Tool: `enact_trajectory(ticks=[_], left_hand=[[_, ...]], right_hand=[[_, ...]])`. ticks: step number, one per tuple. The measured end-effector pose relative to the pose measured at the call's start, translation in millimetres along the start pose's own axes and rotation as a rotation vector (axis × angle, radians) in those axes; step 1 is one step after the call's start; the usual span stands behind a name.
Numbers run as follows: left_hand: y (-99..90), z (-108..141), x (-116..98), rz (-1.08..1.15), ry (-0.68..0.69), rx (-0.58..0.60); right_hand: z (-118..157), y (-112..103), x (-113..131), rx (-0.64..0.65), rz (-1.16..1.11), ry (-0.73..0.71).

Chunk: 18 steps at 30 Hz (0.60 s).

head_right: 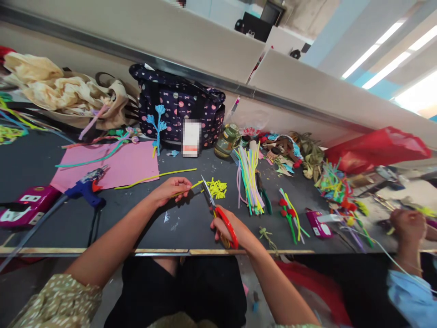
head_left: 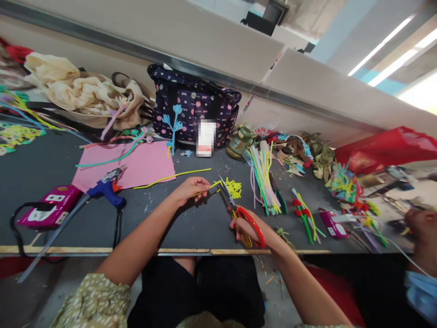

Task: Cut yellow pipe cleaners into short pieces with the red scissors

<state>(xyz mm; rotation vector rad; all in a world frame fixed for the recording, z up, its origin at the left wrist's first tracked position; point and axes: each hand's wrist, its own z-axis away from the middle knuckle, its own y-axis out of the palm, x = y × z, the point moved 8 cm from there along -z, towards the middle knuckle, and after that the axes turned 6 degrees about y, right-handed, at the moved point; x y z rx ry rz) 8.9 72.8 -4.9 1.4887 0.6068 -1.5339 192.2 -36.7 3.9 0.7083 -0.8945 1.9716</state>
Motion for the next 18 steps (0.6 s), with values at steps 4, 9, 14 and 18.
enact_trajectory(ticks=[4,9,14,18], left_hand=[[2.6,0.2,1.2,-0.007,0.012,0.02],[5.7,0.6,2.4,-0.013,0.019,0.048],[8.1,1.0,1.5,-0.02,0.019,0.06],[9.5,1.3,2.4,-0.026,0.005,0.065]], right_hand=[[-1.5,4.8,6.4,0.007,0.056,-0.022],[-3.7,7.7,12.9,0.0,0.091,-0.007],[-5.4,10.2,14.5,-0.012,0.126,0.0],[-8.2,10.5,9.6,-0.006,0.127,0.015]])
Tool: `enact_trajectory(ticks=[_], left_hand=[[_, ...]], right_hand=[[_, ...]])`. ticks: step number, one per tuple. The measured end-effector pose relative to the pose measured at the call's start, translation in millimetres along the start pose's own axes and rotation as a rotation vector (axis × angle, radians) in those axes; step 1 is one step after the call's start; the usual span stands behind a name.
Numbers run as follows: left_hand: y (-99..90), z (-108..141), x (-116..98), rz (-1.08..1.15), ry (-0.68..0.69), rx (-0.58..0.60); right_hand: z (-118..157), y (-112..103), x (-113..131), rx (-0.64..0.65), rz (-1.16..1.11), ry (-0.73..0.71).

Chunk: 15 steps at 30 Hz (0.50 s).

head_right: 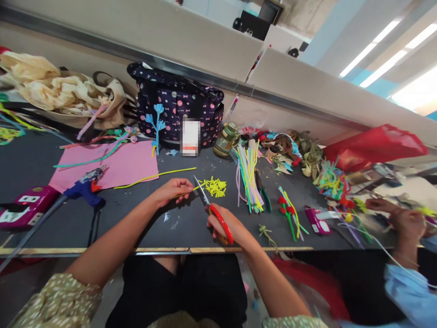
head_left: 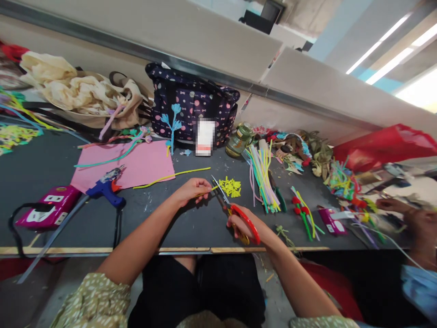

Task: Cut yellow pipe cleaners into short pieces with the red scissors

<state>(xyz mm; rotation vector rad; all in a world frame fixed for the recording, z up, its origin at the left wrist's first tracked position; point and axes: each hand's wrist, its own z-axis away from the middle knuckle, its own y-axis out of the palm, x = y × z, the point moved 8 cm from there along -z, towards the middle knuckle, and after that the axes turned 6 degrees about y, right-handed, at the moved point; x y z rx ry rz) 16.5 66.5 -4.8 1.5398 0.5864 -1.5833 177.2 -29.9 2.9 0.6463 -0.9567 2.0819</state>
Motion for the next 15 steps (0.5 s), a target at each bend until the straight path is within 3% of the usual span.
enact_trajectory(ticks=[15], left_hand=[[1.7,-1.1,2.3,-0.014,-0.001,0.013]], right_hand=[[-3.7,-1.4,0.3,-0.013,0.011,-0.033]])
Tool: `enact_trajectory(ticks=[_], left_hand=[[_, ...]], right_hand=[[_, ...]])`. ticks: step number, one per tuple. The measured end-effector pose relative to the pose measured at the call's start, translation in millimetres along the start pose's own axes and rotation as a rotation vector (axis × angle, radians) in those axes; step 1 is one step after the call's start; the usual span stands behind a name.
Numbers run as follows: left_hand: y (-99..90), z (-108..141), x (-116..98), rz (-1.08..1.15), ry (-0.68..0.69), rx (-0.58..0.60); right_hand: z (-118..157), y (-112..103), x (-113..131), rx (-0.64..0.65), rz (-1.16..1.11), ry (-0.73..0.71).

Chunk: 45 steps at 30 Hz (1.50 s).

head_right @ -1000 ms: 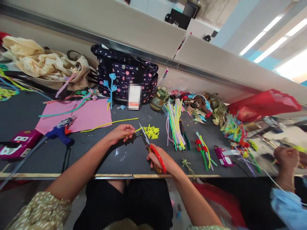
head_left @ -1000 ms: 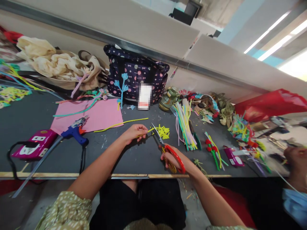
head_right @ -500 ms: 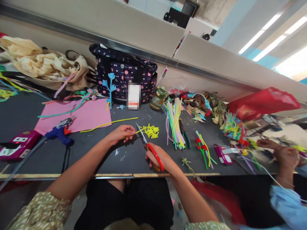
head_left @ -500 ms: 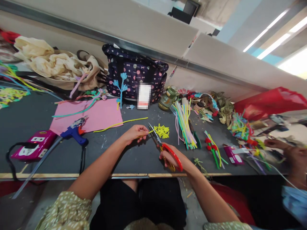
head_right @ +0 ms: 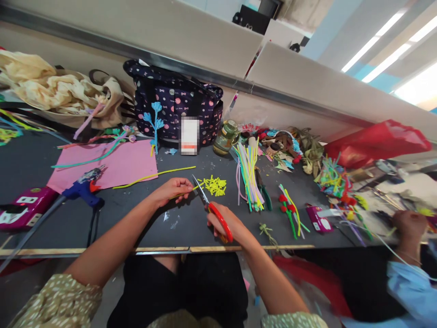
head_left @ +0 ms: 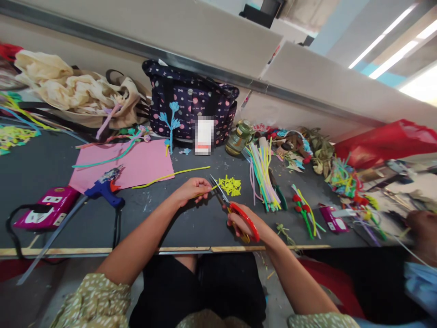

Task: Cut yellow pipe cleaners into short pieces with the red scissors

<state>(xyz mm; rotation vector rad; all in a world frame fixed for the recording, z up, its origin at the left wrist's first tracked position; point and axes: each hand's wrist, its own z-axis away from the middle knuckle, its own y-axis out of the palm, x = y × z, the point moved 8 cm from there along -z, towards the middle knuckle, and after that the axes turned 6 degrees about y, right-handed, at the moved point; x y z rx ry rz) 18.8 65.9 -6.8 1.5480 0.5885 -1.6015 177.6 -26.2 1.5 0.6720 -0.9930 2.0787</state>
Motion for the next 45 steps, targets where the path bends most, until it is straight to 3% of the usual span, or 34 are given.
enact_trajectory(ticks=[5,11,25,39,45], left_hand=[[-3.6,3.7,-4.2,-0.058,-0.019,-0.017],[-12.2,6.3,-3.7,-0.12,-0.046,0.009],[-16.1,3.6,0.8,-0.041,-0.087,0.038],[-15.7,2.4,-0.9,-0.027,-0.075,0.034],[-15.6,2.7,-3.1,0.039,-0.033,0.05]], right_hand=[[-1.1,-1.3,3.3,0.014,-0.03,-0.012],[-4.4,-3.3,2.6,0.052,-0.13,0.094],[-14.4,2.9,2.8,0.143,-0.247,0.138],[-16.2,6.1,-7.6,0.047,-0.163,0.041],[-7.9,3.2,-14.5,-0.035,-0.266,0.027]])
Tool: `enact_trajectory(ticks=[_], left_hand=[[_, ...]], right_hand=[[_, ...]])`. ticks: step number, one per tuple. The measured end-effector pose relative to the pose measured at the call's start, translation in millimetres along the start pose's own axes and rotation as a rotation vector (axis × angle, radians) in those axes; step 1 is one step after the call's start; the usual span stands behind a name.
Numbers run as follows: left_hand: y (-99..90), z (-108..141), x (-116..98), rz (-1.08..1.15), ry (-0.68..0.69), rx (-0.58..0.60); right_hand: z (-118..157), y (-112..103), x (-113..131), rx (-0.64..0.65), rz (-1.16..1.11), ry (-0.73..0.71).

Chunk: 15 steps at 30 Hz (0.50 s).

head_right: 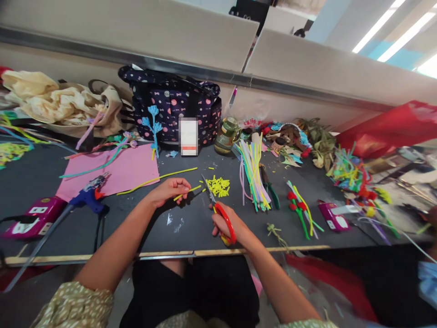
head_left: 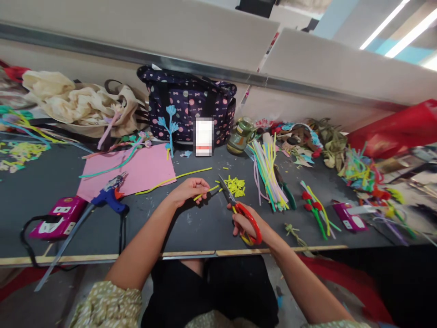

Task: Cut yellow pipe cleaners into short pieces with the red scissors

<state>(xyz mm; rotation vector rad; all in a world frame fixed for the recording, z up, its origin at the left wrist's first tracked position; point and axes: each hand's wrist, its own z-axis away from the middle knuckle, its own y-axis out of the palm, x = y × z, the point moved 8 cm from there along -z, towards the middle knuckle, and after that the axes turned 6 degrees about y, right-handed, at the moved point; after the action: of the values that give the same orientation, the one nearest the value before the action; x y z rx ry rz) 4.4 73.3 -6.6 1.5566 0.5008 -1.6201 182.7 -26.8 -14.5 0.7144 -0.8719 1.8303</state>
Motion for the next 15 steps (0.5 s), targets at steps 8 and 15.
enact_trajectory(ticks=[8,15], left_hand=[[0.5,0.7,-3.6,0.049,0.04,-0.012],[1.3,-1.2,-6.3,0.069,0.094,-0.038]], right_hand=[[11.8,-7.1,4.8,-0.018,-0.221,0.007],[21.0,-3.1,4.8,0.047,-0.084,0.02]])
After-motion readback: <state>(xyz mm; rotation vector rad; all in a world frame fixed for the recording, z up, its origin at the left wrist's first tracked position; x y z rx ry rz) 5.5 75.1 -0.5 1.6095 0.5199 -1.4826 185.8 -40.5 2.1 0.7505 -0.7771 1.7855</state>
